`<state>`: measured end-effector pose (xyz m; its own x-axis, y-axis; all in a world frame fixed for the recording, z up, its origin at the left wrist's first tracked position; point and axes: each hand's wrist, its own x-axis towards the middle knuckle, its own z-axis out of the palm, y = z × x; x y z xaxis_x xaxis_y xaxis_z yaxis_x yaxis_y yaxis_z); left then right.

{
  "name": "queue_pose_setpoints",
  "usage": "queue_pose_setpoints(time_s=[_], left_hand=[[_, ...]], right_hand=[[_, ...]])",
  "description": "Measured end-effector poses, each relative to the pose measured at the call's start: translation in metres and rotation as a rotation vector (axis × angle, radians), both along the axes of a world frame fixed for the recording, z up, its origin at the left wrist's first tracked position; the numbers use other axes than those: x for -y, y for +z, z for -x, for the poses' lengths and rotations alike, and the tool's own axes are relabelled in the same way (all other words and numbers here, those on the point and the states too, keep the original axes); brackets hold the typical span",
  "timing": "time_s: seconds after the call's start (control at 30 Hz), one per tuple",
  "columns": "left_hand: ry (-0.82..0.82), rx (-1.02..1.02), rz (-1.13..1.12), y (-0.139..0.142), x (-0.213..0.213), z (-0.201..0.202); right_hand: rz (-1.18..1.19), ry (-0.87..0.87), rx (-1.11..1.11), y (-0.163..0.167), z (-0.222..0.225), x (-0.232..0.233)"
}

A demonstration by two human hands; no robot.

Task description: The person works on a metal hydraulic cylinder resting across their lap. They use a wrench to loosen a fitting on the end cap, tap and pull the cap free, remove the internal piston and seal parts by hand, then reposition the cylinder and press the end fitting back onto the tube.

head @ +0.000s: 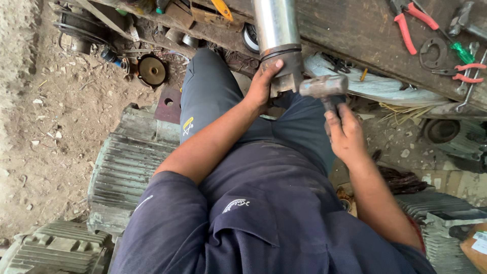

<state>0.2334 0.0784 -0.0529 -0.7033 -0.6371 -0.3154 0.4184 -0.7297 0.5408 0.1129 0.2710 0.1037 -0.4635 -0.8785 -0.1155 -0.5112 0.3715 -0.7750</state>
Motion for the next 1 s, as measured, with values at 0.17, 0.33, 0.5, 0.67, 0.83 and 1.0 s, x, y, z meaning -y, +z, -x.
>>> queue_pose_setpoints(time_s=[0.17, 0.33, 0.5, 0.67, 0.83, 1.0], left_hand=[[-0.012, 0.022, 0.021, 0.001, 0.000, -0.001], [0.010, -0.035, 0.017, -0.002, 0.000, 0.002], [0.033, -0.097, 0.022, -0.001, -0.002, 0.004], [0.040, -0.062, 0.015, 0.001, -0.002, 0.004], [-0.002, -0.020, -0.016, 0.000, -0.003, 0.002], [0.003, -0.047, 0.004, 0.004, -0.003, 0.001]], right_hand=[[0.002, -0.045, 0.111, -0.004, 0.002, -0.005], [0.001, -0.013, 0.153, -0.009, 0.004, -0.008], [0.002, -0.146, 0.232, 0.001, 0.016, 0.001], [-0.046, -0.087, 0.064, 0.012, 0.018, 0.007], [0.001, 0.066, -0.127, 0.007, 0.004, 0.005], [-0.018, 0.059, -0.140, 0.006, 0.003, 0.005]])
